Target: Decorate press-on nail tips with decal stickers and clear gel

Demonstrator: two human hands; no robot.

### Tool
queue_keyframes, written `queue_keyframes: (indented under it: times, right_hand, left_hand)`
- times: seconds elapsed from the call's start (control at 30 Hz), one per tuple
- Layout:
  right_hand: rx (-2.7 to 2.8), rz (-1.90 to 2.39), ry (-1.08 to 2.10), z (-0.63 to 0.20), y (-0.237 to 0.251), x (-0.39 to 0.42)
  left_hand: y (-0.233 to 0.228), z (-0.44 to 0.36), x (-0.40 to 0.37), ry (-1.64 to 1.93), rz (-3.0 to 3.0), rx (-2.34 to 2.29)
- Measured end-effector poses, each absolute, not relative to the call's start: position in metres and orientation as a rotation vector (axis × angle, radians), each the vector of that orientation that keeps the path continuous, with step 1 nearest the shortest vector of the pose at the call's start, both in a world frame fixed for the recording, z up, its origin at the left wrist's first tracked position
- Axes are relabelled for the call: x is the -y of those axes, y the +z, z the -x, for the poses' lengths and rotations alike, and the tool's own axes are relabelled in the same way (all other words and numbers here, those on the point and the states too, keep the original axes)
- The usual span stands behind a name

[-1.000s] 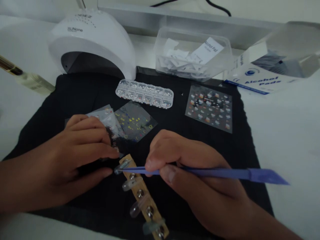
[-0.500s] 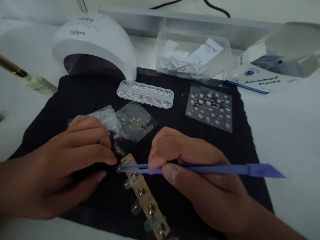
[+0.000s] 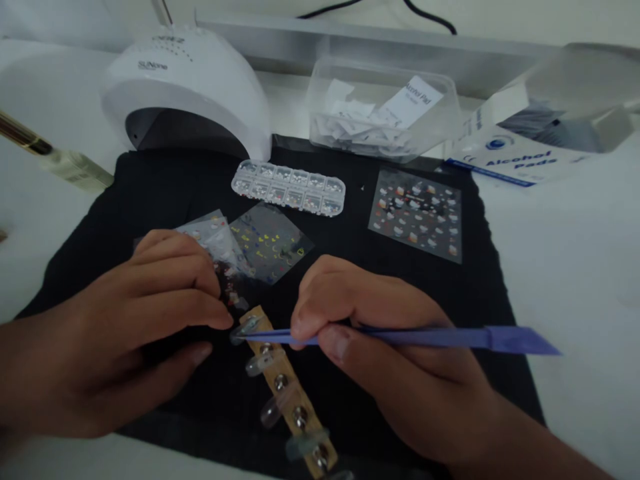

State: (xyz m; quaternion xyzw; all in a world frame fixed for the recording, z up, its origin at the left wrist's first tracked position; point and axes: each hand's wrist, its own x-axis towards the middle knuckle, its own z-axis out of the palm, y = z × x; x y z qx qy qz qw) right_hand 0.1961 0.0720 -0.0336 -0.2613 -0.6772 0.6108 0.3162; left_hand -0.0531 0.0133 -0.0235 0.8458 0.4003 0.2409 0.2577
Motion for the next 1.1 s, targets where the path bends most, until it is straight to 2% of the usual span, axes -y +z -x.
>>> queue_keyframes:
  times: [0.43,1.1]
  right_hand:
    - [1.852,0.589,1.653,-0.201,-0.037,-0.079]
    - [1.807,0.701,1.595,-0.196,-0.032,-0.071]
  left_hand:
    - [-0.021,0.054,-0.011,0.667,-2.328,-1.093]
    - [-0.019,0.054,-0.010,0.648,-2.402,-0.989]
